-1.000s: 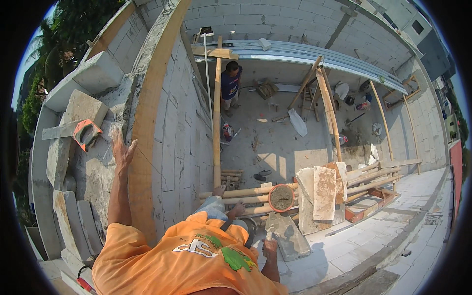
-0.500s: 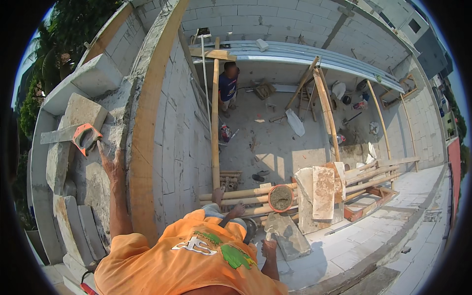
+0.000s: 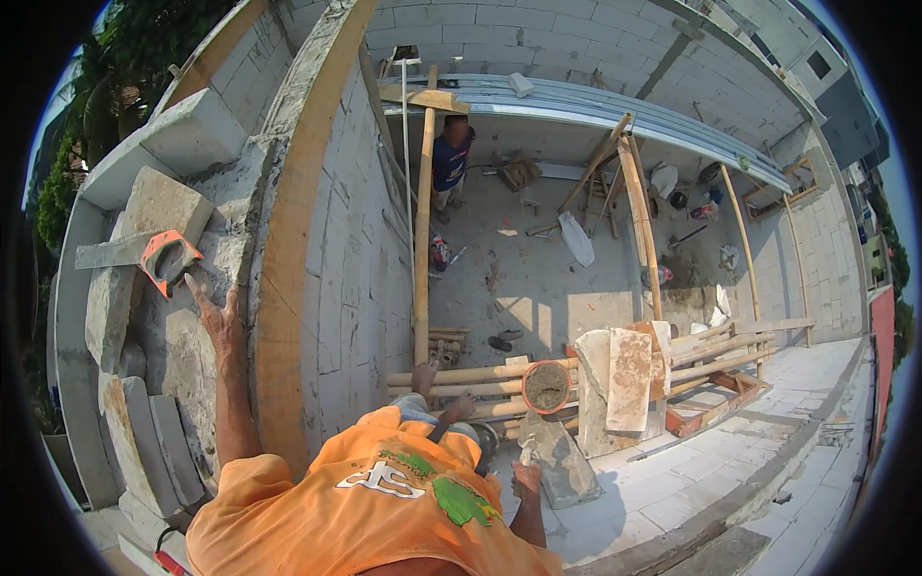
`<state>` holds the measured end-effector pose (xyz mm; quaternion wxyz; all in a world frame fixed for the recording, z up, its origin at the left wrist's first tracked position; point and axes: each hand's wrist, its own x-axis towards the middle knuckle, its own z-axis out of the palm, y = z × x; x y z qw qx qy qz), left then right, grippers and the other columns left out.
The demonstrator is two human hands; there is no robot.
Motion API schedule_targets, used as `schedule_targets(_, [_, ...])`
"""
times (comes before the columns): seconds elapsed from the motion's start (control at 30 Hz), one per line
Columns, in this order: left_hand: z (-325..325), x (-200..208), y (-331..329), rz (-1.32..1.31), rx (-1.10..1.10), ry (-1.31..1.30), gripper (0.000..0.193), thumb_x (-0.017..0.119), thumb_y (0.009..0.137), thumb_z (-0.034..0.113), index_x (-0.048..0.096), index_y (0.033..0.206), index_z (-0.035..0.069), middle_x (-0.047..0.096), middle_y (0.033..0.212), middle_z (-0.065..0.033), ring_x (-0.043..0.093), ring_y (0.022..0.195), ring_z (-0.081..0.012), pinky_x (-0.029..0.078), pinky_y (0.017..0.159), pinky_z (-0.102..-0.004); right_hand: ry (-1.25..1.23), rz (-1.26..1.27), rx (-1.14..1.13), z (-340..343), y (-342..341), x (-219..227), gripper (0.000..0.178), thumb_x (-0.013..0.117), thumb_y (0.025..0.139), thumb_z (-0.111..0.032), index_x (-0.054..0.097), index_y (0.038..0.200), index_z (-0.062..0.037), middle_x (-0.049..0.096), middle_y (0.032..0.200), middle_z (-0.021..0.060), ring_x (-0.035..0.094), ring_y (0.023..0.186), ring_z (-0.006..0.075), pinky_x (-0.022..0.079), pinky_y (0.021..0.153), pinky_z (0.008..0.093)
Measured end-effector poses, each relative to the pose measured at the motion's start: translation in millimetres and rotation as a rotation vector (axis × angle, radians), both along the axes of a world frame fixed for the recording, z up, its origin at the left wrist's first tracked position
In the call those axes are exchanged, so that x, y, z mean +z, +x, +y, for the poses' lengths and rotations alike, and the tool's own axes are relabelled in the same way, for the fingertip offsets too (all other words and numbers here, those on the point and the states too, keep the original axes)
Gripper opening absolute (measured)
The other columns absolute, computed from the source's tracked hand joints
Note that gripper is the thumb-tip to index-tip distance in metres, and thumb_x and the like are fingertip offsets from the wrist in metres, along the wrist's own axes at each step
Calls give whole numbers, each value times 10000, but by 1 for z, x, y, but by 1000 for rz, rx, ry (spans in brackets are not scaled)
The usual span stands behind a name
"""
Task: The person applies mortar to the top of a concrete wall using a trowel and positions a large curved concrete block. They also handle a long PVC pipe and a handsaw while working from a bamboo scaffolding structure.
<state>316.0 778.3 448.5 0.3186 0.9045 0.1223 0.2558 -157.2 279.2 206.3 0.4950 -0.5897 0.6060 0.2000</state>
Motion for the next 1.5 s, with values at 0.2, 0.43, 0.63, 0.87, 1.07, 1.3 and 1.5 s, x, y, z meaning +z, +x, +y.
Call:
schedule_targets(0.2, [4,-3,3,12,-8,11,950,689,880,249,51,1581,179,435,1398,-375,493,1266,-482,419,1009,-480,89,49,-30,5,-2,-5,244,715,840,-225,597,726,-44,567,568,78,548,434,203,470,421,358])
schedule_targets(0.43, [-7,4,3,49,-78,31,887,723,840,216,213,1552,82,472,1400,-325,483,1295,-441,380,1073,-467,95,43,-23,9,3,-3,239,717,833,-226,607,754,-29,567,587,73,559,456,201,482,433,358])
schedule_targets(0.63, [13,-14,7,105,-121,211,715,733,820,216,435,1425,-20,505,1393,-277,468,1311,-414,370,1091,-452,35,2,-4,6,7,3,258,730,779,-205,586,833,2,581,604,105,566,460,218,470,420,366])
schedule_targets(0.87, [14,-14,7,148,-96,227,655,730,823,234,492,1365,-48,534,1356,-273,491,1282,-402,375,1086,-441,48,-16,13,3,10,-2,289,747,776,-247,579,811,-15,564,590,88,567,473,204,469,430,356])
schedule_targets(1.07, [15,-13,6,140,-94,226,651,732,817,228,497,1356,-51,542,1345,-269,501,1269,-400,380,1081,-438,3,-37,213,-8,2,-32,265,743,783,-258,615,791,-27,562,567,85,582,478,211,471,437,362])
schedule_targets(1.3, [17,-16,7,138,-111,244,670,739,799,215,487,1358,-56,542,1329,-276,500,1261,-407,388,1072,-441,-21,96,252,-14,2,-47,187,655,874,-314,731,841,-145,635,623,103,648,533,228,524,535,387])
schedule_targets(1.5, [14,-15,13,147,-133,261,681,735,794,204,475,1371,-48,538,1327,-275,503,1244,-409,393,1061,-452,-241,-196,617,-20,-40,-101,225,645,877,-306,713,815,-101,642,638,67,637,511,224,526,521,374])
